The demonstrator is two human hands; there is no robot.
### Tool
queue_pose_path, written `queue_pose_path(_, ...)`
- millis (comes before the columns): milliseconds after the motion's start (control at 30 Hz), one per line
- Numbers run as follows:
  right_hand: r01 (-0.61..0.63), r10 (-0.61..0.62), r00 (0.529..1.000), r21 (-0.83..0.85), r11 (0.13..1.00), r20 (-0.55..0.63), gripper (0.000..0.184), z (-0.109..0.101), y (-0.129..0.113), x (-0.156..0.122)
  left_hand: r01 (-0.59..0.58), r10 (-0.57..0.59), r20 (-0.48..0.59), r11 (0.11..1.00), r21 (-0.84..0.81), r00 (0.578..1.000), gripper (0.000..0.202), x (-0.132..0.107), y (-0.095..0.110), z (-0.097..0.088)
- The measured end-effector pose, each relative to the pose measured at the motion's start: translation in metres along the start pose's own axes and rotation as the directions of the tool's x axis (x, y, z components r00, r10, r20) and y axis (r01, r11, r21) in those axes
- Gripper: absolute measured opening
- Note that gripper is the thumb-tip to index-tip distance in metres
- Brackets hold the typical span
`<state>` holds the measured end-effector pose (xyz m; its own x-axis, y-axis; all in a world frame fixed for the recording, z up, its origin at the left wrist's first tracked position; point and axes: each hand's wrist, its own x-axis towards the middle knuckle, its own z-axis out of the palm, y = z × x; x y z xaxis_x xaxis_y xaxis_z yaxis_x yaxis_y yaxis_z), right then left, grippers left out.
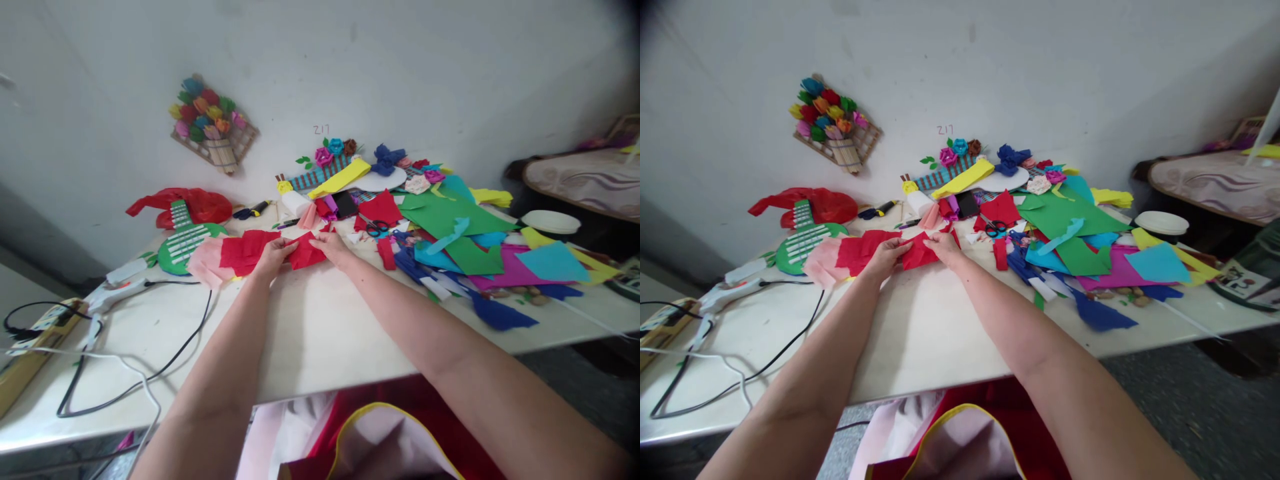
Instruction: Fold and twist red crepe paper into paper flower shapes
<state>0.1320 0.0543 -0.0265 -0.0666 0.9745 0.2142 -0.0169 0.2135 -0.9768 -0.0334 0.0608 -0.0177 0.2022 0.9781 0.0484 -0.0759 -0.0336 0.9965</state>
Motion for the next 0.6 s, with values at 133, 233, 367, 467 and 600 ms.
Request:
queue_pose_path(133,-0.007,0.007,1.0,-0.153,0.988,0.0,0.019,-0.001,0.001,0.002,-0.013,0.013,-0.025,1.0,-0.013,1.0,0.045,0.001,-0.002,0.0)
queue_pose_path(233,0.065,-0.071,0.997,-0.379,0.923,-0.004,0.024,-0.001,0.002,0.003,-0.048,0.049,-0.032,0.998,0.031,0.998,0.043,0.004,-0.005,0.0)
queue_pose_path(367,0.113,-0.12,0.992,-0.554,0.825,0.024,0.022,0.001,0.003,0.004,-0.076,0.088,-0.066,0.982,0.171,0.994,0.04,0.009,-0.009,0.001)
queue_pose_path(467,0.084,-0.105,0.994,-0.67,0.738,0.01,0.018,0.002,0.001,0.002,-0.104,0.137,-0.087,0.943,0.315,0.987,0.037,0.013,-0.012,-0.002)
queue_pose_path(600,0.055,-0.109,0.994,-0.82,0.569,-0.01,0.016,0.003,-0.003,-0.002,-0.116,0.252,-0.116,0.744,0.658,0.961,0.028,0.014,-0.01,-0.006)
